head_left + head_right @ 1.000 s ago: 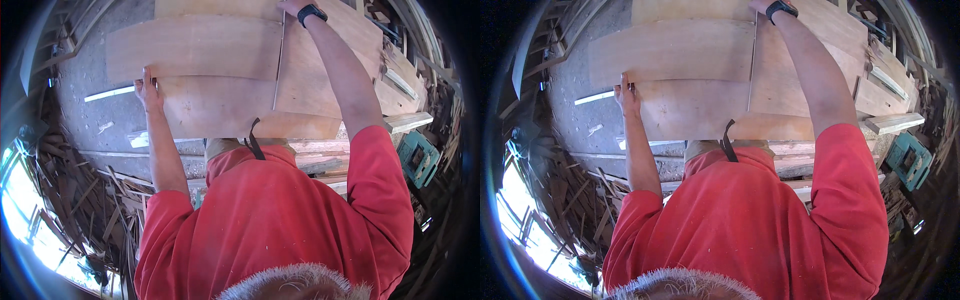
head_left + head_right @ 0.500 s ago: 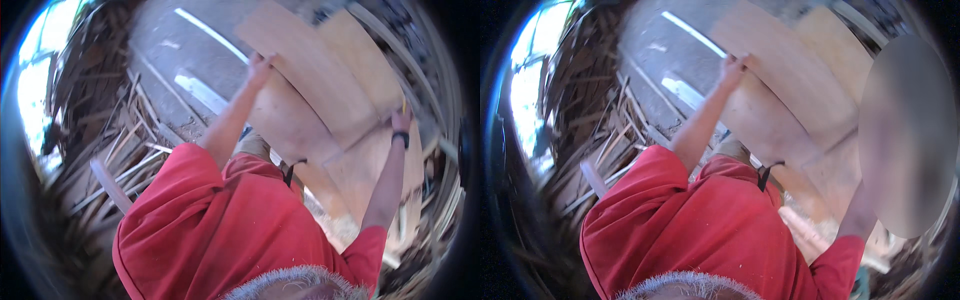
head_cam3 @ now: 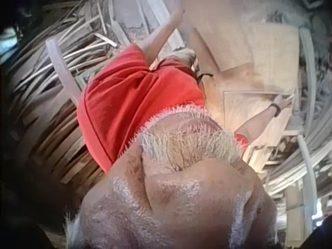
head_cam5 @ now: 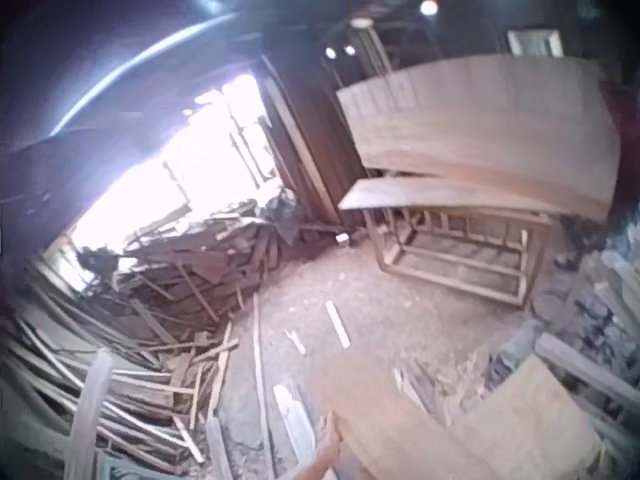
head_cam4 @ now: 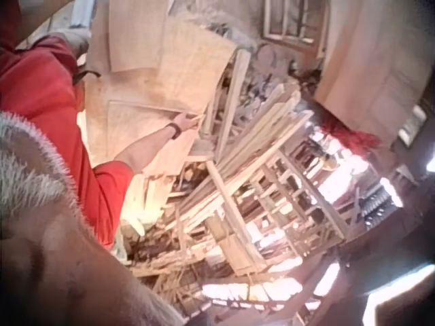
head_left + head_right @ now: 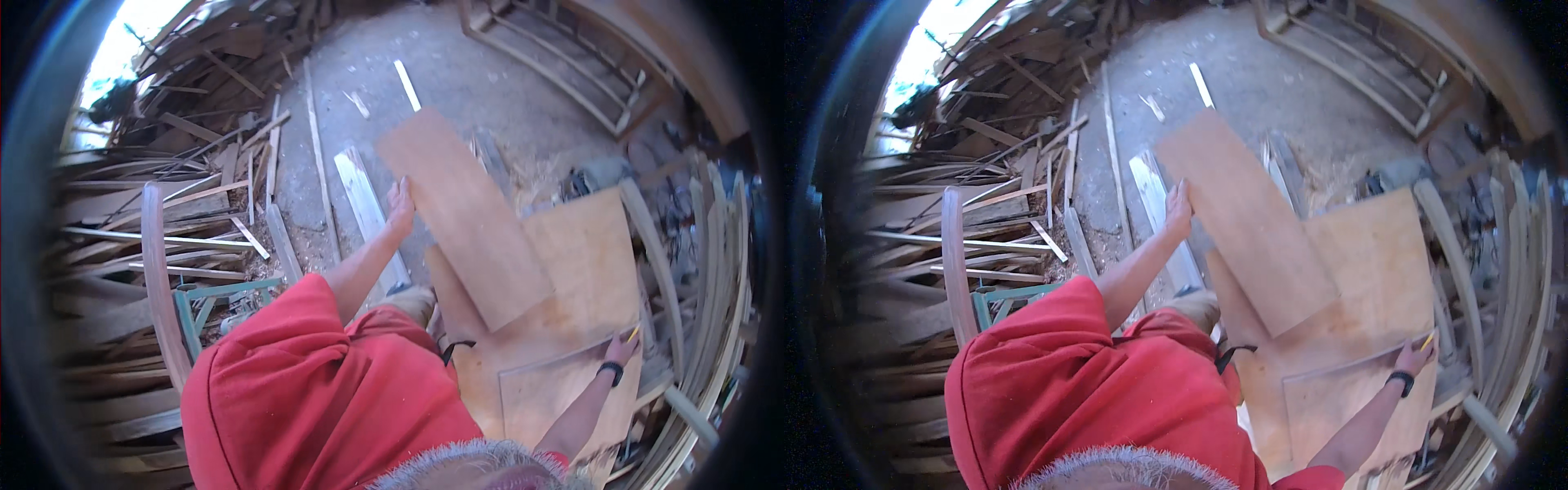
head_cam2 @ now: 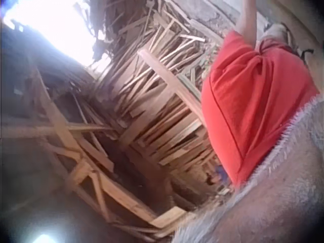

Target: The person places a curved wooden strip onto boards, traces its outline using a pencil, taps the wood with a hammer, and marks measurements across multiple wooden pieces by hand.

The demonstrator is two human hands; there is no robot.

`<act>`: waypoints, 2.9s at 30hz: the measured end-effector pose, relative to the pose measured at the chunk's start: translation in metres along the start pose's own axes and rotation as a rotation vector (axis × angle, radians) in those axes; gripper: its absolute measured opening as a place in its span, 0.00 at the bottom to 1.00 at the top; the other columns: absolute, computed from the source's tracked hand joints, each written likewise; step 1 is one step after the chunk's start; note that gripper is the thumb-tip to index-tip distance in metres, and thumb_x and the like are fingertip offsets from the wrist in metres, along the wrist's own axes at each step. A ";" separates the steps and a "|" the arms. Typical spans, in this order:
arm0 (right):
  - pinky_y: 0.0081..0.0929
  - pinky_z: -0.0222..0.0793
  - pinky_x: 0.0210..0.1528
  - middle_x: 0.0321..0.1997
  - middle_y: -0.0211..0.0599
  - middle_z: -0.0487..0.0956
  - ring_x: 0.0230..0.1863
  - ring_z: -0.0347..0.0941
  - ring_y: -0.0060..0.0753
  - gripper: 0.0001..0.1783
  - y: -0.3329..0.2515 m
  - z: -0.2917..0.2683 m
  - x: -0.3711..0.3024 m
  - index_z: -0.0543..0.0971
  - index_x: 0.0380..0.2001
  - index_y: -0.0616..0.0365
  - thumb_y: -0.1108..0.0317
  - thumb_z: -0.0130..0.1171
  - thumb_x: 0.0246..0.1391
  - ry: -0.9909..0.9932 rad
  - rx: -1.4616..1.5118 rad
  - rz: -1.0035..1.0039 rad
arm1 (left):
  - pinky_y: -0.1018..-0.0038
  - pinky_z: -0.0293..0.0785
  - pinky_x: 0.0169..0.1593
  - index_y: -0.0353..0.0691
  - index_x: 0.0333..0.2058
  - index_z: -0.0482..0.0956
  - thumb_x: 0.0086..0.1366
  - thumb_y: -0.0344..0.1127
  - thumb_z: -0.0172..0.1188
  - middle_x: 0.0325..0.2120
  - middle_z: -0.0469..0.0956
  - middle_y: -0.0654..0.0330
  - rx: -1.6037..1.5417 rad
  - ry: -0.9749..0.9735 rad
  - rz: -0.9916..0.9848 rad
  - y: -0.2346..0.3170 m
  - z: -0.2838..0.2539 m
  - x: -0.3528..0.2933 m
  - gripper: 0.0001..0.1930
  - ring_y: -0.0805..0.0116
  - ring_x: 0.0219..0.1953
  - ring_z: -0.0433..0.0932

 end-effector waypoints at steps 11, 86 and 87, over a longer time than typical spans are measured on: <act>0.40 0.66 0.62 0.63 0.53 0.70 0.60 0.67 0.51 0.37 -0.061 -0.017 -0.035 0.68 0.65 0.64 0.52 0.65 0.62 0.184 0.206 -0.210 | 0.52 0.76 0.60 0.38 0.60 0.71 0.79 0.54 0.44 0.55 0.78 0.53 -0.544 -0.006 -0.240 0.046 -0.026 -0.021 0.26 0.56 0.55 0.79; 0.27 0.70 0.21 0.25 0.29 0.78 0.19 0.72 0.23 0.11 -0.598 0.445 -0.182 0.79 0.36 0.57 0.65 0.70 0.54 -0.807 0.176 -0.059 | 0.74 0.72 0.57 0.40 0.59 0.76 0.74 0.41 0.59 0.51 0.80 0.61 -0.165 -0.350 0.343 0.364 -0.178 0.359 0.19 0.76 0.50 0.78; 0.27 0.71 0.22 0.25 0.30 0.78 0.19 0.72 0.23 0.11 -0.615 0.454 -0.171 0.80 0.36 0.57 0.65 0.69 0.54 -0.818 0.122 -0.131 | 0.74 0.72 0.59 0.39 0.61 0.73 0.73 0.41 0.62 0.56 0.77 0.59 -0.246 -0.364 0.475 0.440 -0.180 0.348 0.22 0.73 0.54 0.77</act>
Point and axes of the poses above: each hand's wrist, its own x-axis towards the middle knuckle, its own z-axis out of the palm, y = z × x, the point moved 9 cm from there along x, towards the middle knuckle
